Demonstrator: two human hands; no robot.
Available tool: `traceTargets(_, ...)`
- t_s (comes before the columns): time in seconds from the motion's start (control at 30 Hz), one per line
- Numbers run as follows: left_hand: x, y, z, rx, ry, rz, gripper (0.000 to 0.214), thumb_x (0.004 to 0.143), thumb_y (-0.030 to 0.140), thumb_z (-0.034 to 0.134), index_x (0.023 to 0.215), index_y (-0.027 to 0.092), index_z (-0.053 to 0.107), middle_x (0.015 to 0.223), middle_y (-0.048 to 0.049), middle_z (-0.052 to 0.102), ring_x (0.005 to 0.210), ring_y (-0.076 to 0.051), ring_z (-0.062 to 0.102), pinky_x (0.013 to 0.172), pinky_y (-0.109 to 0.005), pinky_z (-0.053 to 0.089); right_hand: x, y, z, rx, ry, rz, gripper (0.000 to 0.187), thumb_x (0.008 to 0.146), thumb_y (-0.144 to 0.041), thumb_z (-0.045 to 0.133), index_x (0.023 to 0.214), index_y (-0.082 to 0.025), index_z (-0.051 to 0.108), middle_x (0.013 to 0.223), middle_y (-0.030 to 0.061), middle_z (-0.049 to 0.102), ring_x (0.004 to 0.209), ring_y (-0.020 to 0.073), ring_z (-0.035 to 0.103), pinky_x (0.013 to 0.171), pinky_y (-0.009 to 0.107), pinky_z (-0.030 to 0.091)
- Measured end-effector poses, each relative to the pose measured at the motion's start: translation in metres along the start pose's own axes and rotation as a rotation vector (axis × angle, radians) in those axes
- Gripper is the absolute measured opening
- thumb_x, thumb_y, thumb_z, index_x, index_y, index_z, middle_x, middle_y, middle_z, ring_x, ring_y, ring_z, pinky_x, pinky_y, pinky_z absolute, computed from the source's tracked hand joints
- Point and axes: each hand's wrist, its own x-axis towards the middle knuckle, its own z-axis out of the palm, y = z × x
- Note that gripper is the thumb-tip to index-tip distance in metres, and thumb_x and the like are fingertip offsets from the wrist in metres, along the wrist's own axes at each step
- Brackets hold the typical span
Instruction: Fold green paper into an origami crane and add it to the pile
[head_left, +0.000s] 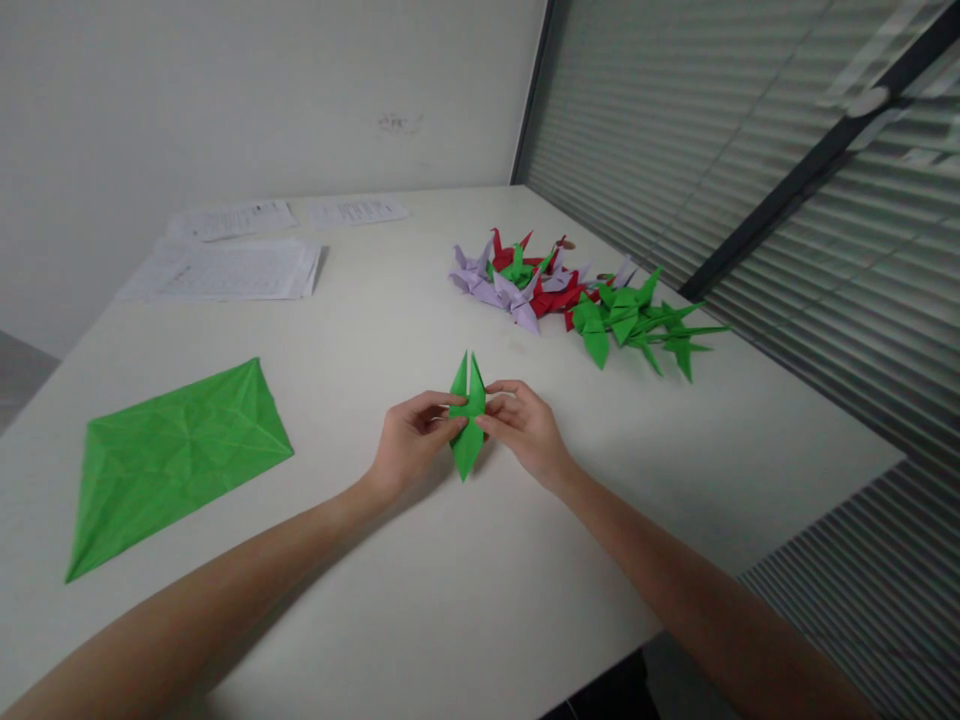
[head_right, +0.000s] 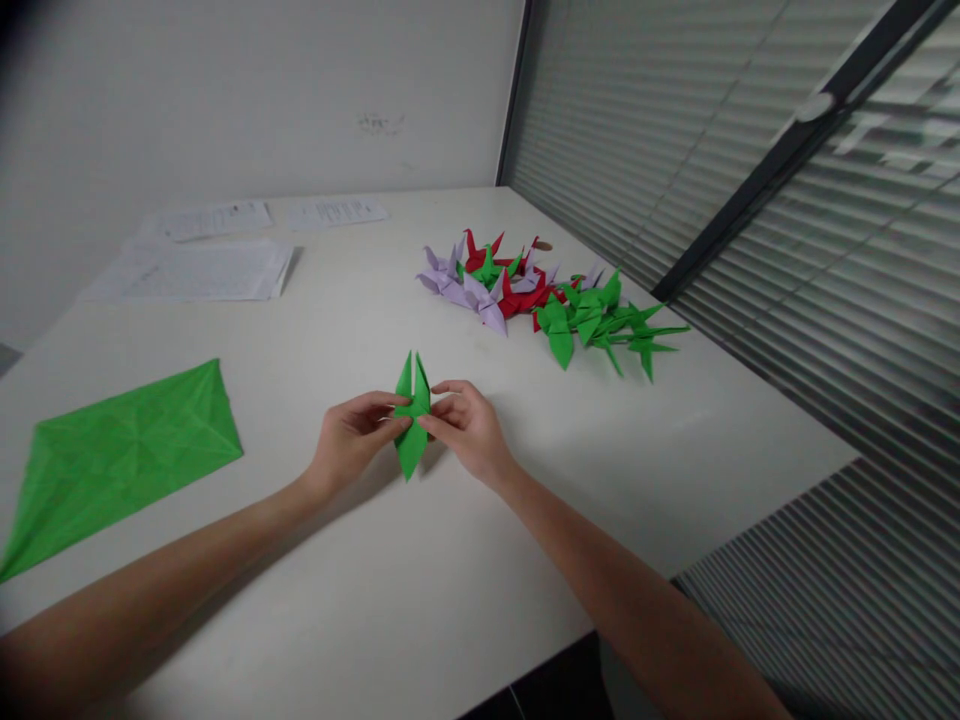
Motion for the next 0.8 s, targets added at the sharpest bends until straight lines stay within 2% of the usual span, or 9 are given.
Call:
traceTargets(0.1, -0.001, 0.003, 0.002, -0.048, 0.006, 0.017, 0.052, 0.063, 0.023, 0.085, 0.111, 0.018, 0.066, 0.085, -0.0031, 0.071, 0.071, -0.014, 0.067, 0.066, -0.026, 0.056, 0.001, -0.001, -0.001, -0.013, -0.007, 0.005, 0.044, 0.068, -0.038, 0.081, 0.104, -0.023, 0.06, 0.072, -0.0033, 0.063, 0.066, 0.0134, 0.061, 0.064, 0.029, 0.053)
traceTargets(0.17, -0.001, 0.004, 0.002, -0.076, -0.022, -0.032, 0.061, 0.062, 0.024, 0.086, 0.118, 0.019, 0.061, 0.085, -0.0034, 0.072, 0.071, -0.014, 0.068, 0.068, -0.027, 0.056, 0.001, -0.001, -0.002, -0.019, 0.003, -0.017, 0.044, 0.069, -0.037, 0.08, 0.106, -0.023, 0.062, 0.073, -0.0028, 0.063, 0.067, 0.0135, 0.061, 0.065, 0.029, 0.053)
traceTargets(0.27, 0.0, 0.001, 0.0, -0.056, -0.078, -0.158, 0.041, 0.067, 0.037, 0.083, 0.097, 0.012, 0.069, 0.082, -0.0073, 0.073, 0.069, -0.016, 0.069, 0.069, -0.029, 0.056, 0.001, 0.0, -0.002, -0.015, 0.014, -0.026, 0.045, 0.068, -0.036, 0.081, 0.107, -0.022, 0.063, 0.073, -0.0026, 0.063, 0.068, 0.0128, 0.061, 0.066, 0.028, 0.054)
traceTargets(0.37, 0.001, -0.003, -0.002, 0.026, -0.073, -0.162, 0.037, 0.068, 0.045, 0.081, 0.079, 0.011, 0.071, 0.077, -0.0083, 0.074, 0.067, -0.018, 0.067, 0.066, -0.03, 0.055, 0.001, 0.003, -0.001, 0.005, 0.028, -0.013, 0.048, 0.066, -0.038, 0.082, 0.108, -0.021, 0.064, 0.074, -0.0022, 0.063, 0.069, 0.0122, 0.061, 0.067, 0.027, 0.053)
traceTargets(0.5, 0.0, -0.004, -0.003, 0.147, -0.059, -0.073, 0.034, 0.068, 0.044, 0.079, 0.077, 0.012, 0.074, 0.074, -0.0071, 0.073, 0.067, -0.018, 0.066, 0.064, -0.03, 0.054, 0.0, 0.005, 0.002, -0.014, -0.039, 0.057, 0.04, 0.065, -0.045, 0.081, 0.093, -0.019, 0.068, 0.078, 0.0022, 0.068, 0.072, 0.0143, 0.063, 0.065, 0.027, 0.053)
traceTargets(0.63, 0.0, -0.003, -0.002, 0.216, -0.055, -0.033, 0.03, 0.071, 0.042, 0.076, 0.074, 0.013, 0.074, 0.071, -0.006, 0.072, 0.063, -0.016, 0.063, 0.06, -0.028, 0.052, 0.001, 0.009, 0.001, -0.094, -0.035, 0.118, 0.04, 0.063, -0.055, 0.08, 0.068, -0.018, 0.065, 0.064, 0.0001, 0.064, 0.059, 0.013, 0.058, 0.056, 0.027, 0.048)
traceTargets(0.8, 0.0, -0.002, -0.001, 0.242, -0.054, -0.038, 0.03, 0.072, 0.042, 0.074, 0.07, 0.012, 0.071, 0.063, -0.0039, 0.068, 0.058, -0.014, 0.059, 0.054, -0.025, 0.048, 0.001, 0.013, 0.0, -0.113, -0.002, 0.127, 0.045, 0.064, -0.059, 0.078, 0.061, -0.018, 0.059, 0.057, -0.0027, 0.058, 0.053, 0.0109, 0.053, 0.053, 0.026, 0.045)
